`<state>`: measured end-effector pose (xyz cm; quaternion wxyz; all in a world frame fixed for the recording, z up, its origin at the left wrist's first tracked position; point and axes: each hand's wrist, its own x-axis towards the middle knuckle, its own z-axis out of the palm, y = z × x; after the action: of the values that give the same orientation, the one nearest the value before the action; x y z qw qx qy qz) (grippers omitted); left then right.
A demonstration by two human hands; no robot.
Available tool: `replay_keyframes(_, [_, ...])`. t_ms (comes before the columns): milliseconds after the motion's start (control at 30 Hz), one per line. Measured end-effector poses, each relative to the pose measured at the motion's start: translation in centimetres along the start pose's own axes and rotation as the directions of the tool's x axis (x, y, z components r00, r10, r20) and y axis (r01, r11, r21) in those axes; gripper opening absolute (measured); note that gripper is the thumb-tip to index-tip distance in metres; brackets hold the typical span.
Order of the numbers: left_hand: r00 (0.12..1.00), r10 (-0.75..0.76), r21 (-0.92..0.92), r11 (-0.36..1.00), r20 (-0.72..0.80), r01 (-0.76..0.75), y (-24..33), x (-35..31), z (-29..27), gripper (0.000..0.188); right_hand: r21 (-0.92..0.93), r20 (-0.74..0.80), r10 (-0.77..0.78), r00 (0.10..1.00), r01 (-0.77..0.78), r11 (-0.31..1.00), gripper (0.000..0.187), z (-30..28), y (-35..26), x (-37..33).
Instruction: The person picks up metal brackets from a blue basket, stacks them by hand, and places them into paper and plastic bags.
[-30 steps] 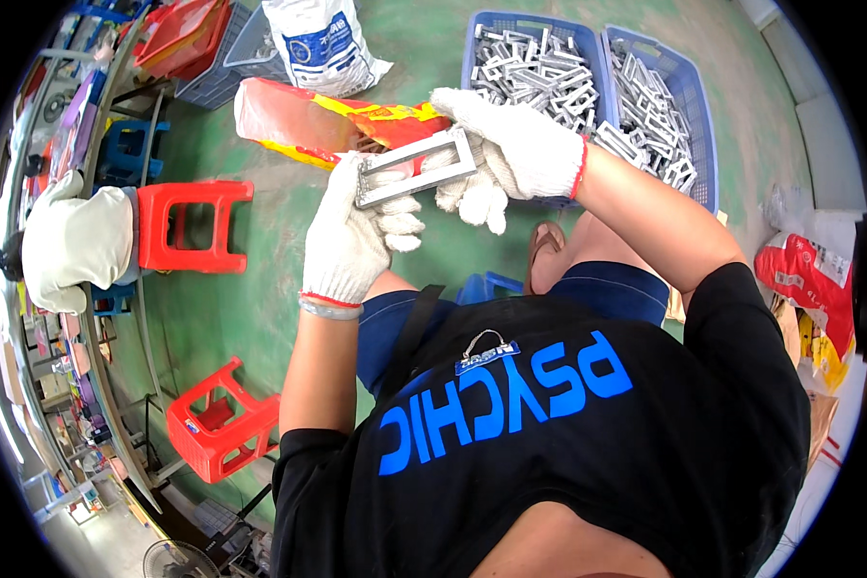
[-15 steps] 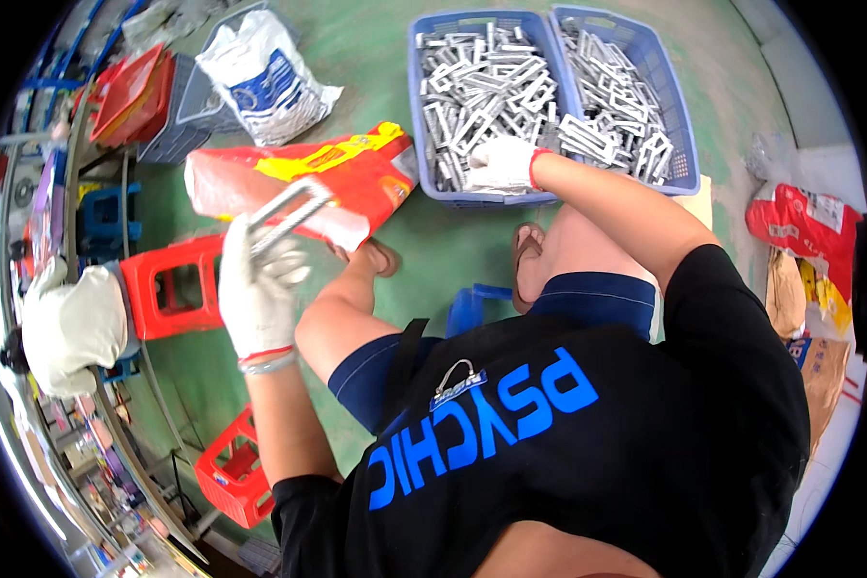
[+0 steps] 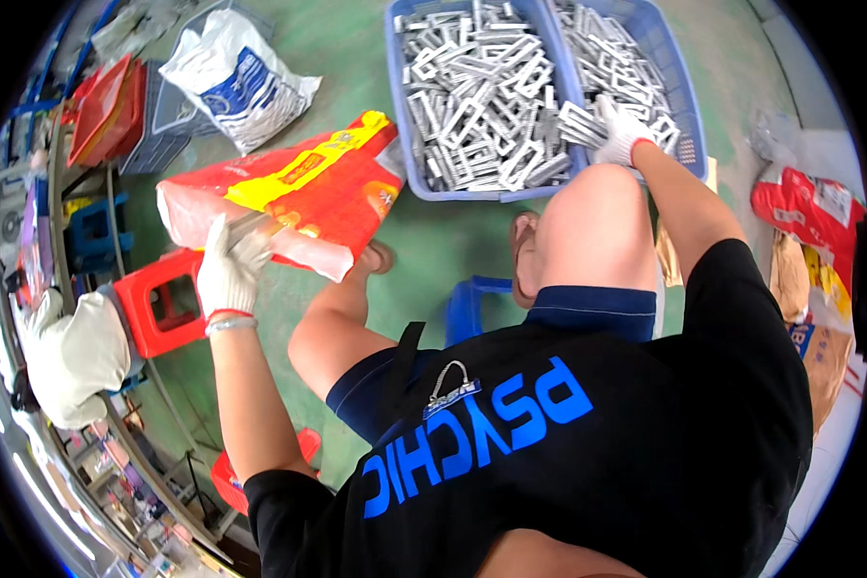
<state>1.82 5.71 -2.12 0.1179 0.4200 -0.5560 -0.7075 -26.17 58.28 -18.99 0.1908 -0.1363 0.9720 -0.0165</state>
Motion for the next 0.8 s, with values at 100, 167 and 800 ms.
replay_keyframes(100, [0.995, -0.099, -0.002, 0.995, -0.020, 0.099, 0.5, 0.0, 0.9, 0.034, 0.035, 0.085, 0.033, 0.996, -0.036, 0.999, 0.125, 0.6, -0.9, -0.2])
replay_keyframes(167, [0.999, -0.048, 0.032, 0.998, -0.008, 0.048, 0.6, -1.6, 0.9, 0.029, 0.076, 0.142, 0.036, 0.989, -0.047, 0.996, 0.122, 0.3, -1.7, 0.0])
replay_keyframes(800, [0.970, 0.228, 0.418, 0.876, 0.080, -0.240, -0.1, -12.3, 8.2, 0.040, 0.923, 0.341, -0.269, 0.901, -0.266, 0.278, 0.037, -4.0, -0.6, 0.0])
